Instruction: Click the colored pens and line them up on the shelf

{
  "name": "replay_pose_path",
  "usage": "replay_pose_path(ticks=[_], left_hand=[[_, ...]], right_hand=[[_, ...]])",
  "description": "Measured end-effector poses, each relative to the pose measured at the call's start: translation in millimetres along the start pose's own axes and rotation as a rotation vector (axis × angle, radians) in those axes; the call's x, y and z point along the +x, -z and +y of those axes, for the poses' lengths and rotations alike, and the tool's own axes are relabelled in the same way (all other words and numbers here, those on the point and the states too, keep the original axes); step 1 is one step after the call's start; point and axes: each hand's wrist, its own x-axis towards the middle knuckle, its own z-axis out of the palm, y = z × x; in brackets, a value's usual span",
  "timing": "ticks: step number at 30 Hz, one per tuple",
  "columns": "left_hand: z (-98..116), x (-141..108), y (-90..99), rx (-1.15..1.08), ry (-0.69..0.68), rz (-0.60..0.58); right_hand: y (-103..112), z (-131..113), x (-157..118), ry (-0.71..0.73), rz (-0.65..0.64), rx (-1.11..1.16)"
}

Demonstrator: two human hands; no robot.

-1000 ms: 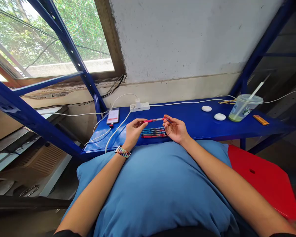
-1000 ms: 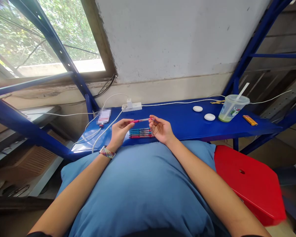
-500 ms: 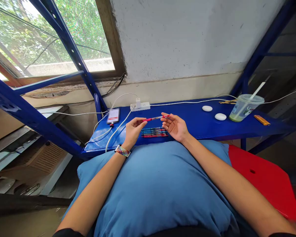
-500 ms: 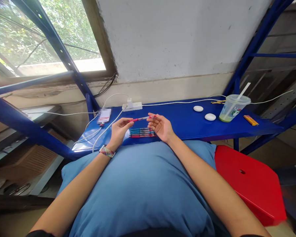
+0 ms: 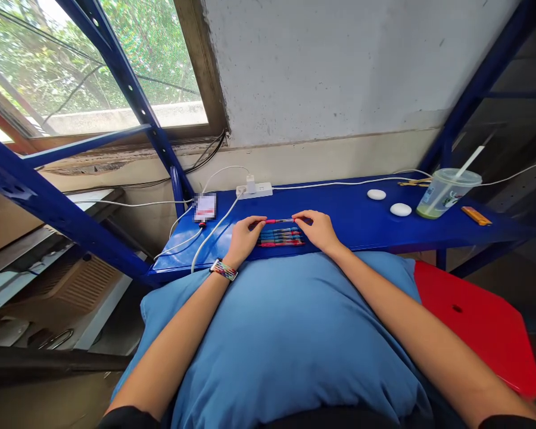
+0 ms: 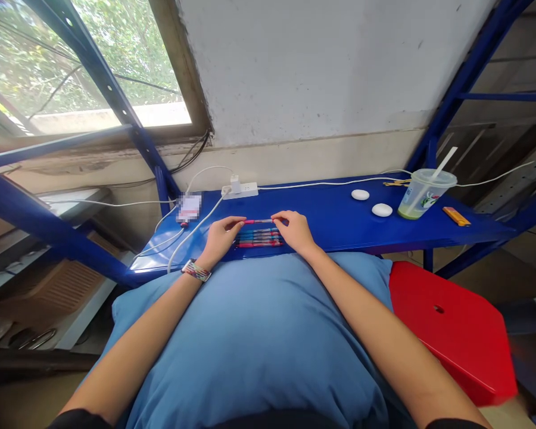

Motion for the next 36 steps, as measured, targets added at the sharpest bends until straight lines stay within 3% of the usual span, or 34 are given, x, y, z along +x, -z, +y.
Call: replay_pose_path(ticks=[7,15,22,30,36], left_hand=[[-10.4,1.2,-0.6,0.078,-0.017,-0.026],[-21.7,4.0,-2.7,0.179,-0.044,-0.027],[-12.9,0.3,-3.5,0.267,-0.063,-0.07],[-10.3,-5.4,-3.6,0.346,-0.091,-0.09],[0.3,-12.4,-3.2,0.457,-0.066,-0.123]], right_hand=[[-5.6,1.2,-5.3,-0.039,-0.165,-0.224],[-7.0,-2.2,-11.3,-0.001,-0.224,-0.328],[-8.7,-1.8,-15.4,0.052,-0.257,-0.398],[-10.1,-2.2,-21.7,0.085,-0.214,-0.287],[-6.6,-13.3,-22.1,0.083,-0.356,-0.507]])
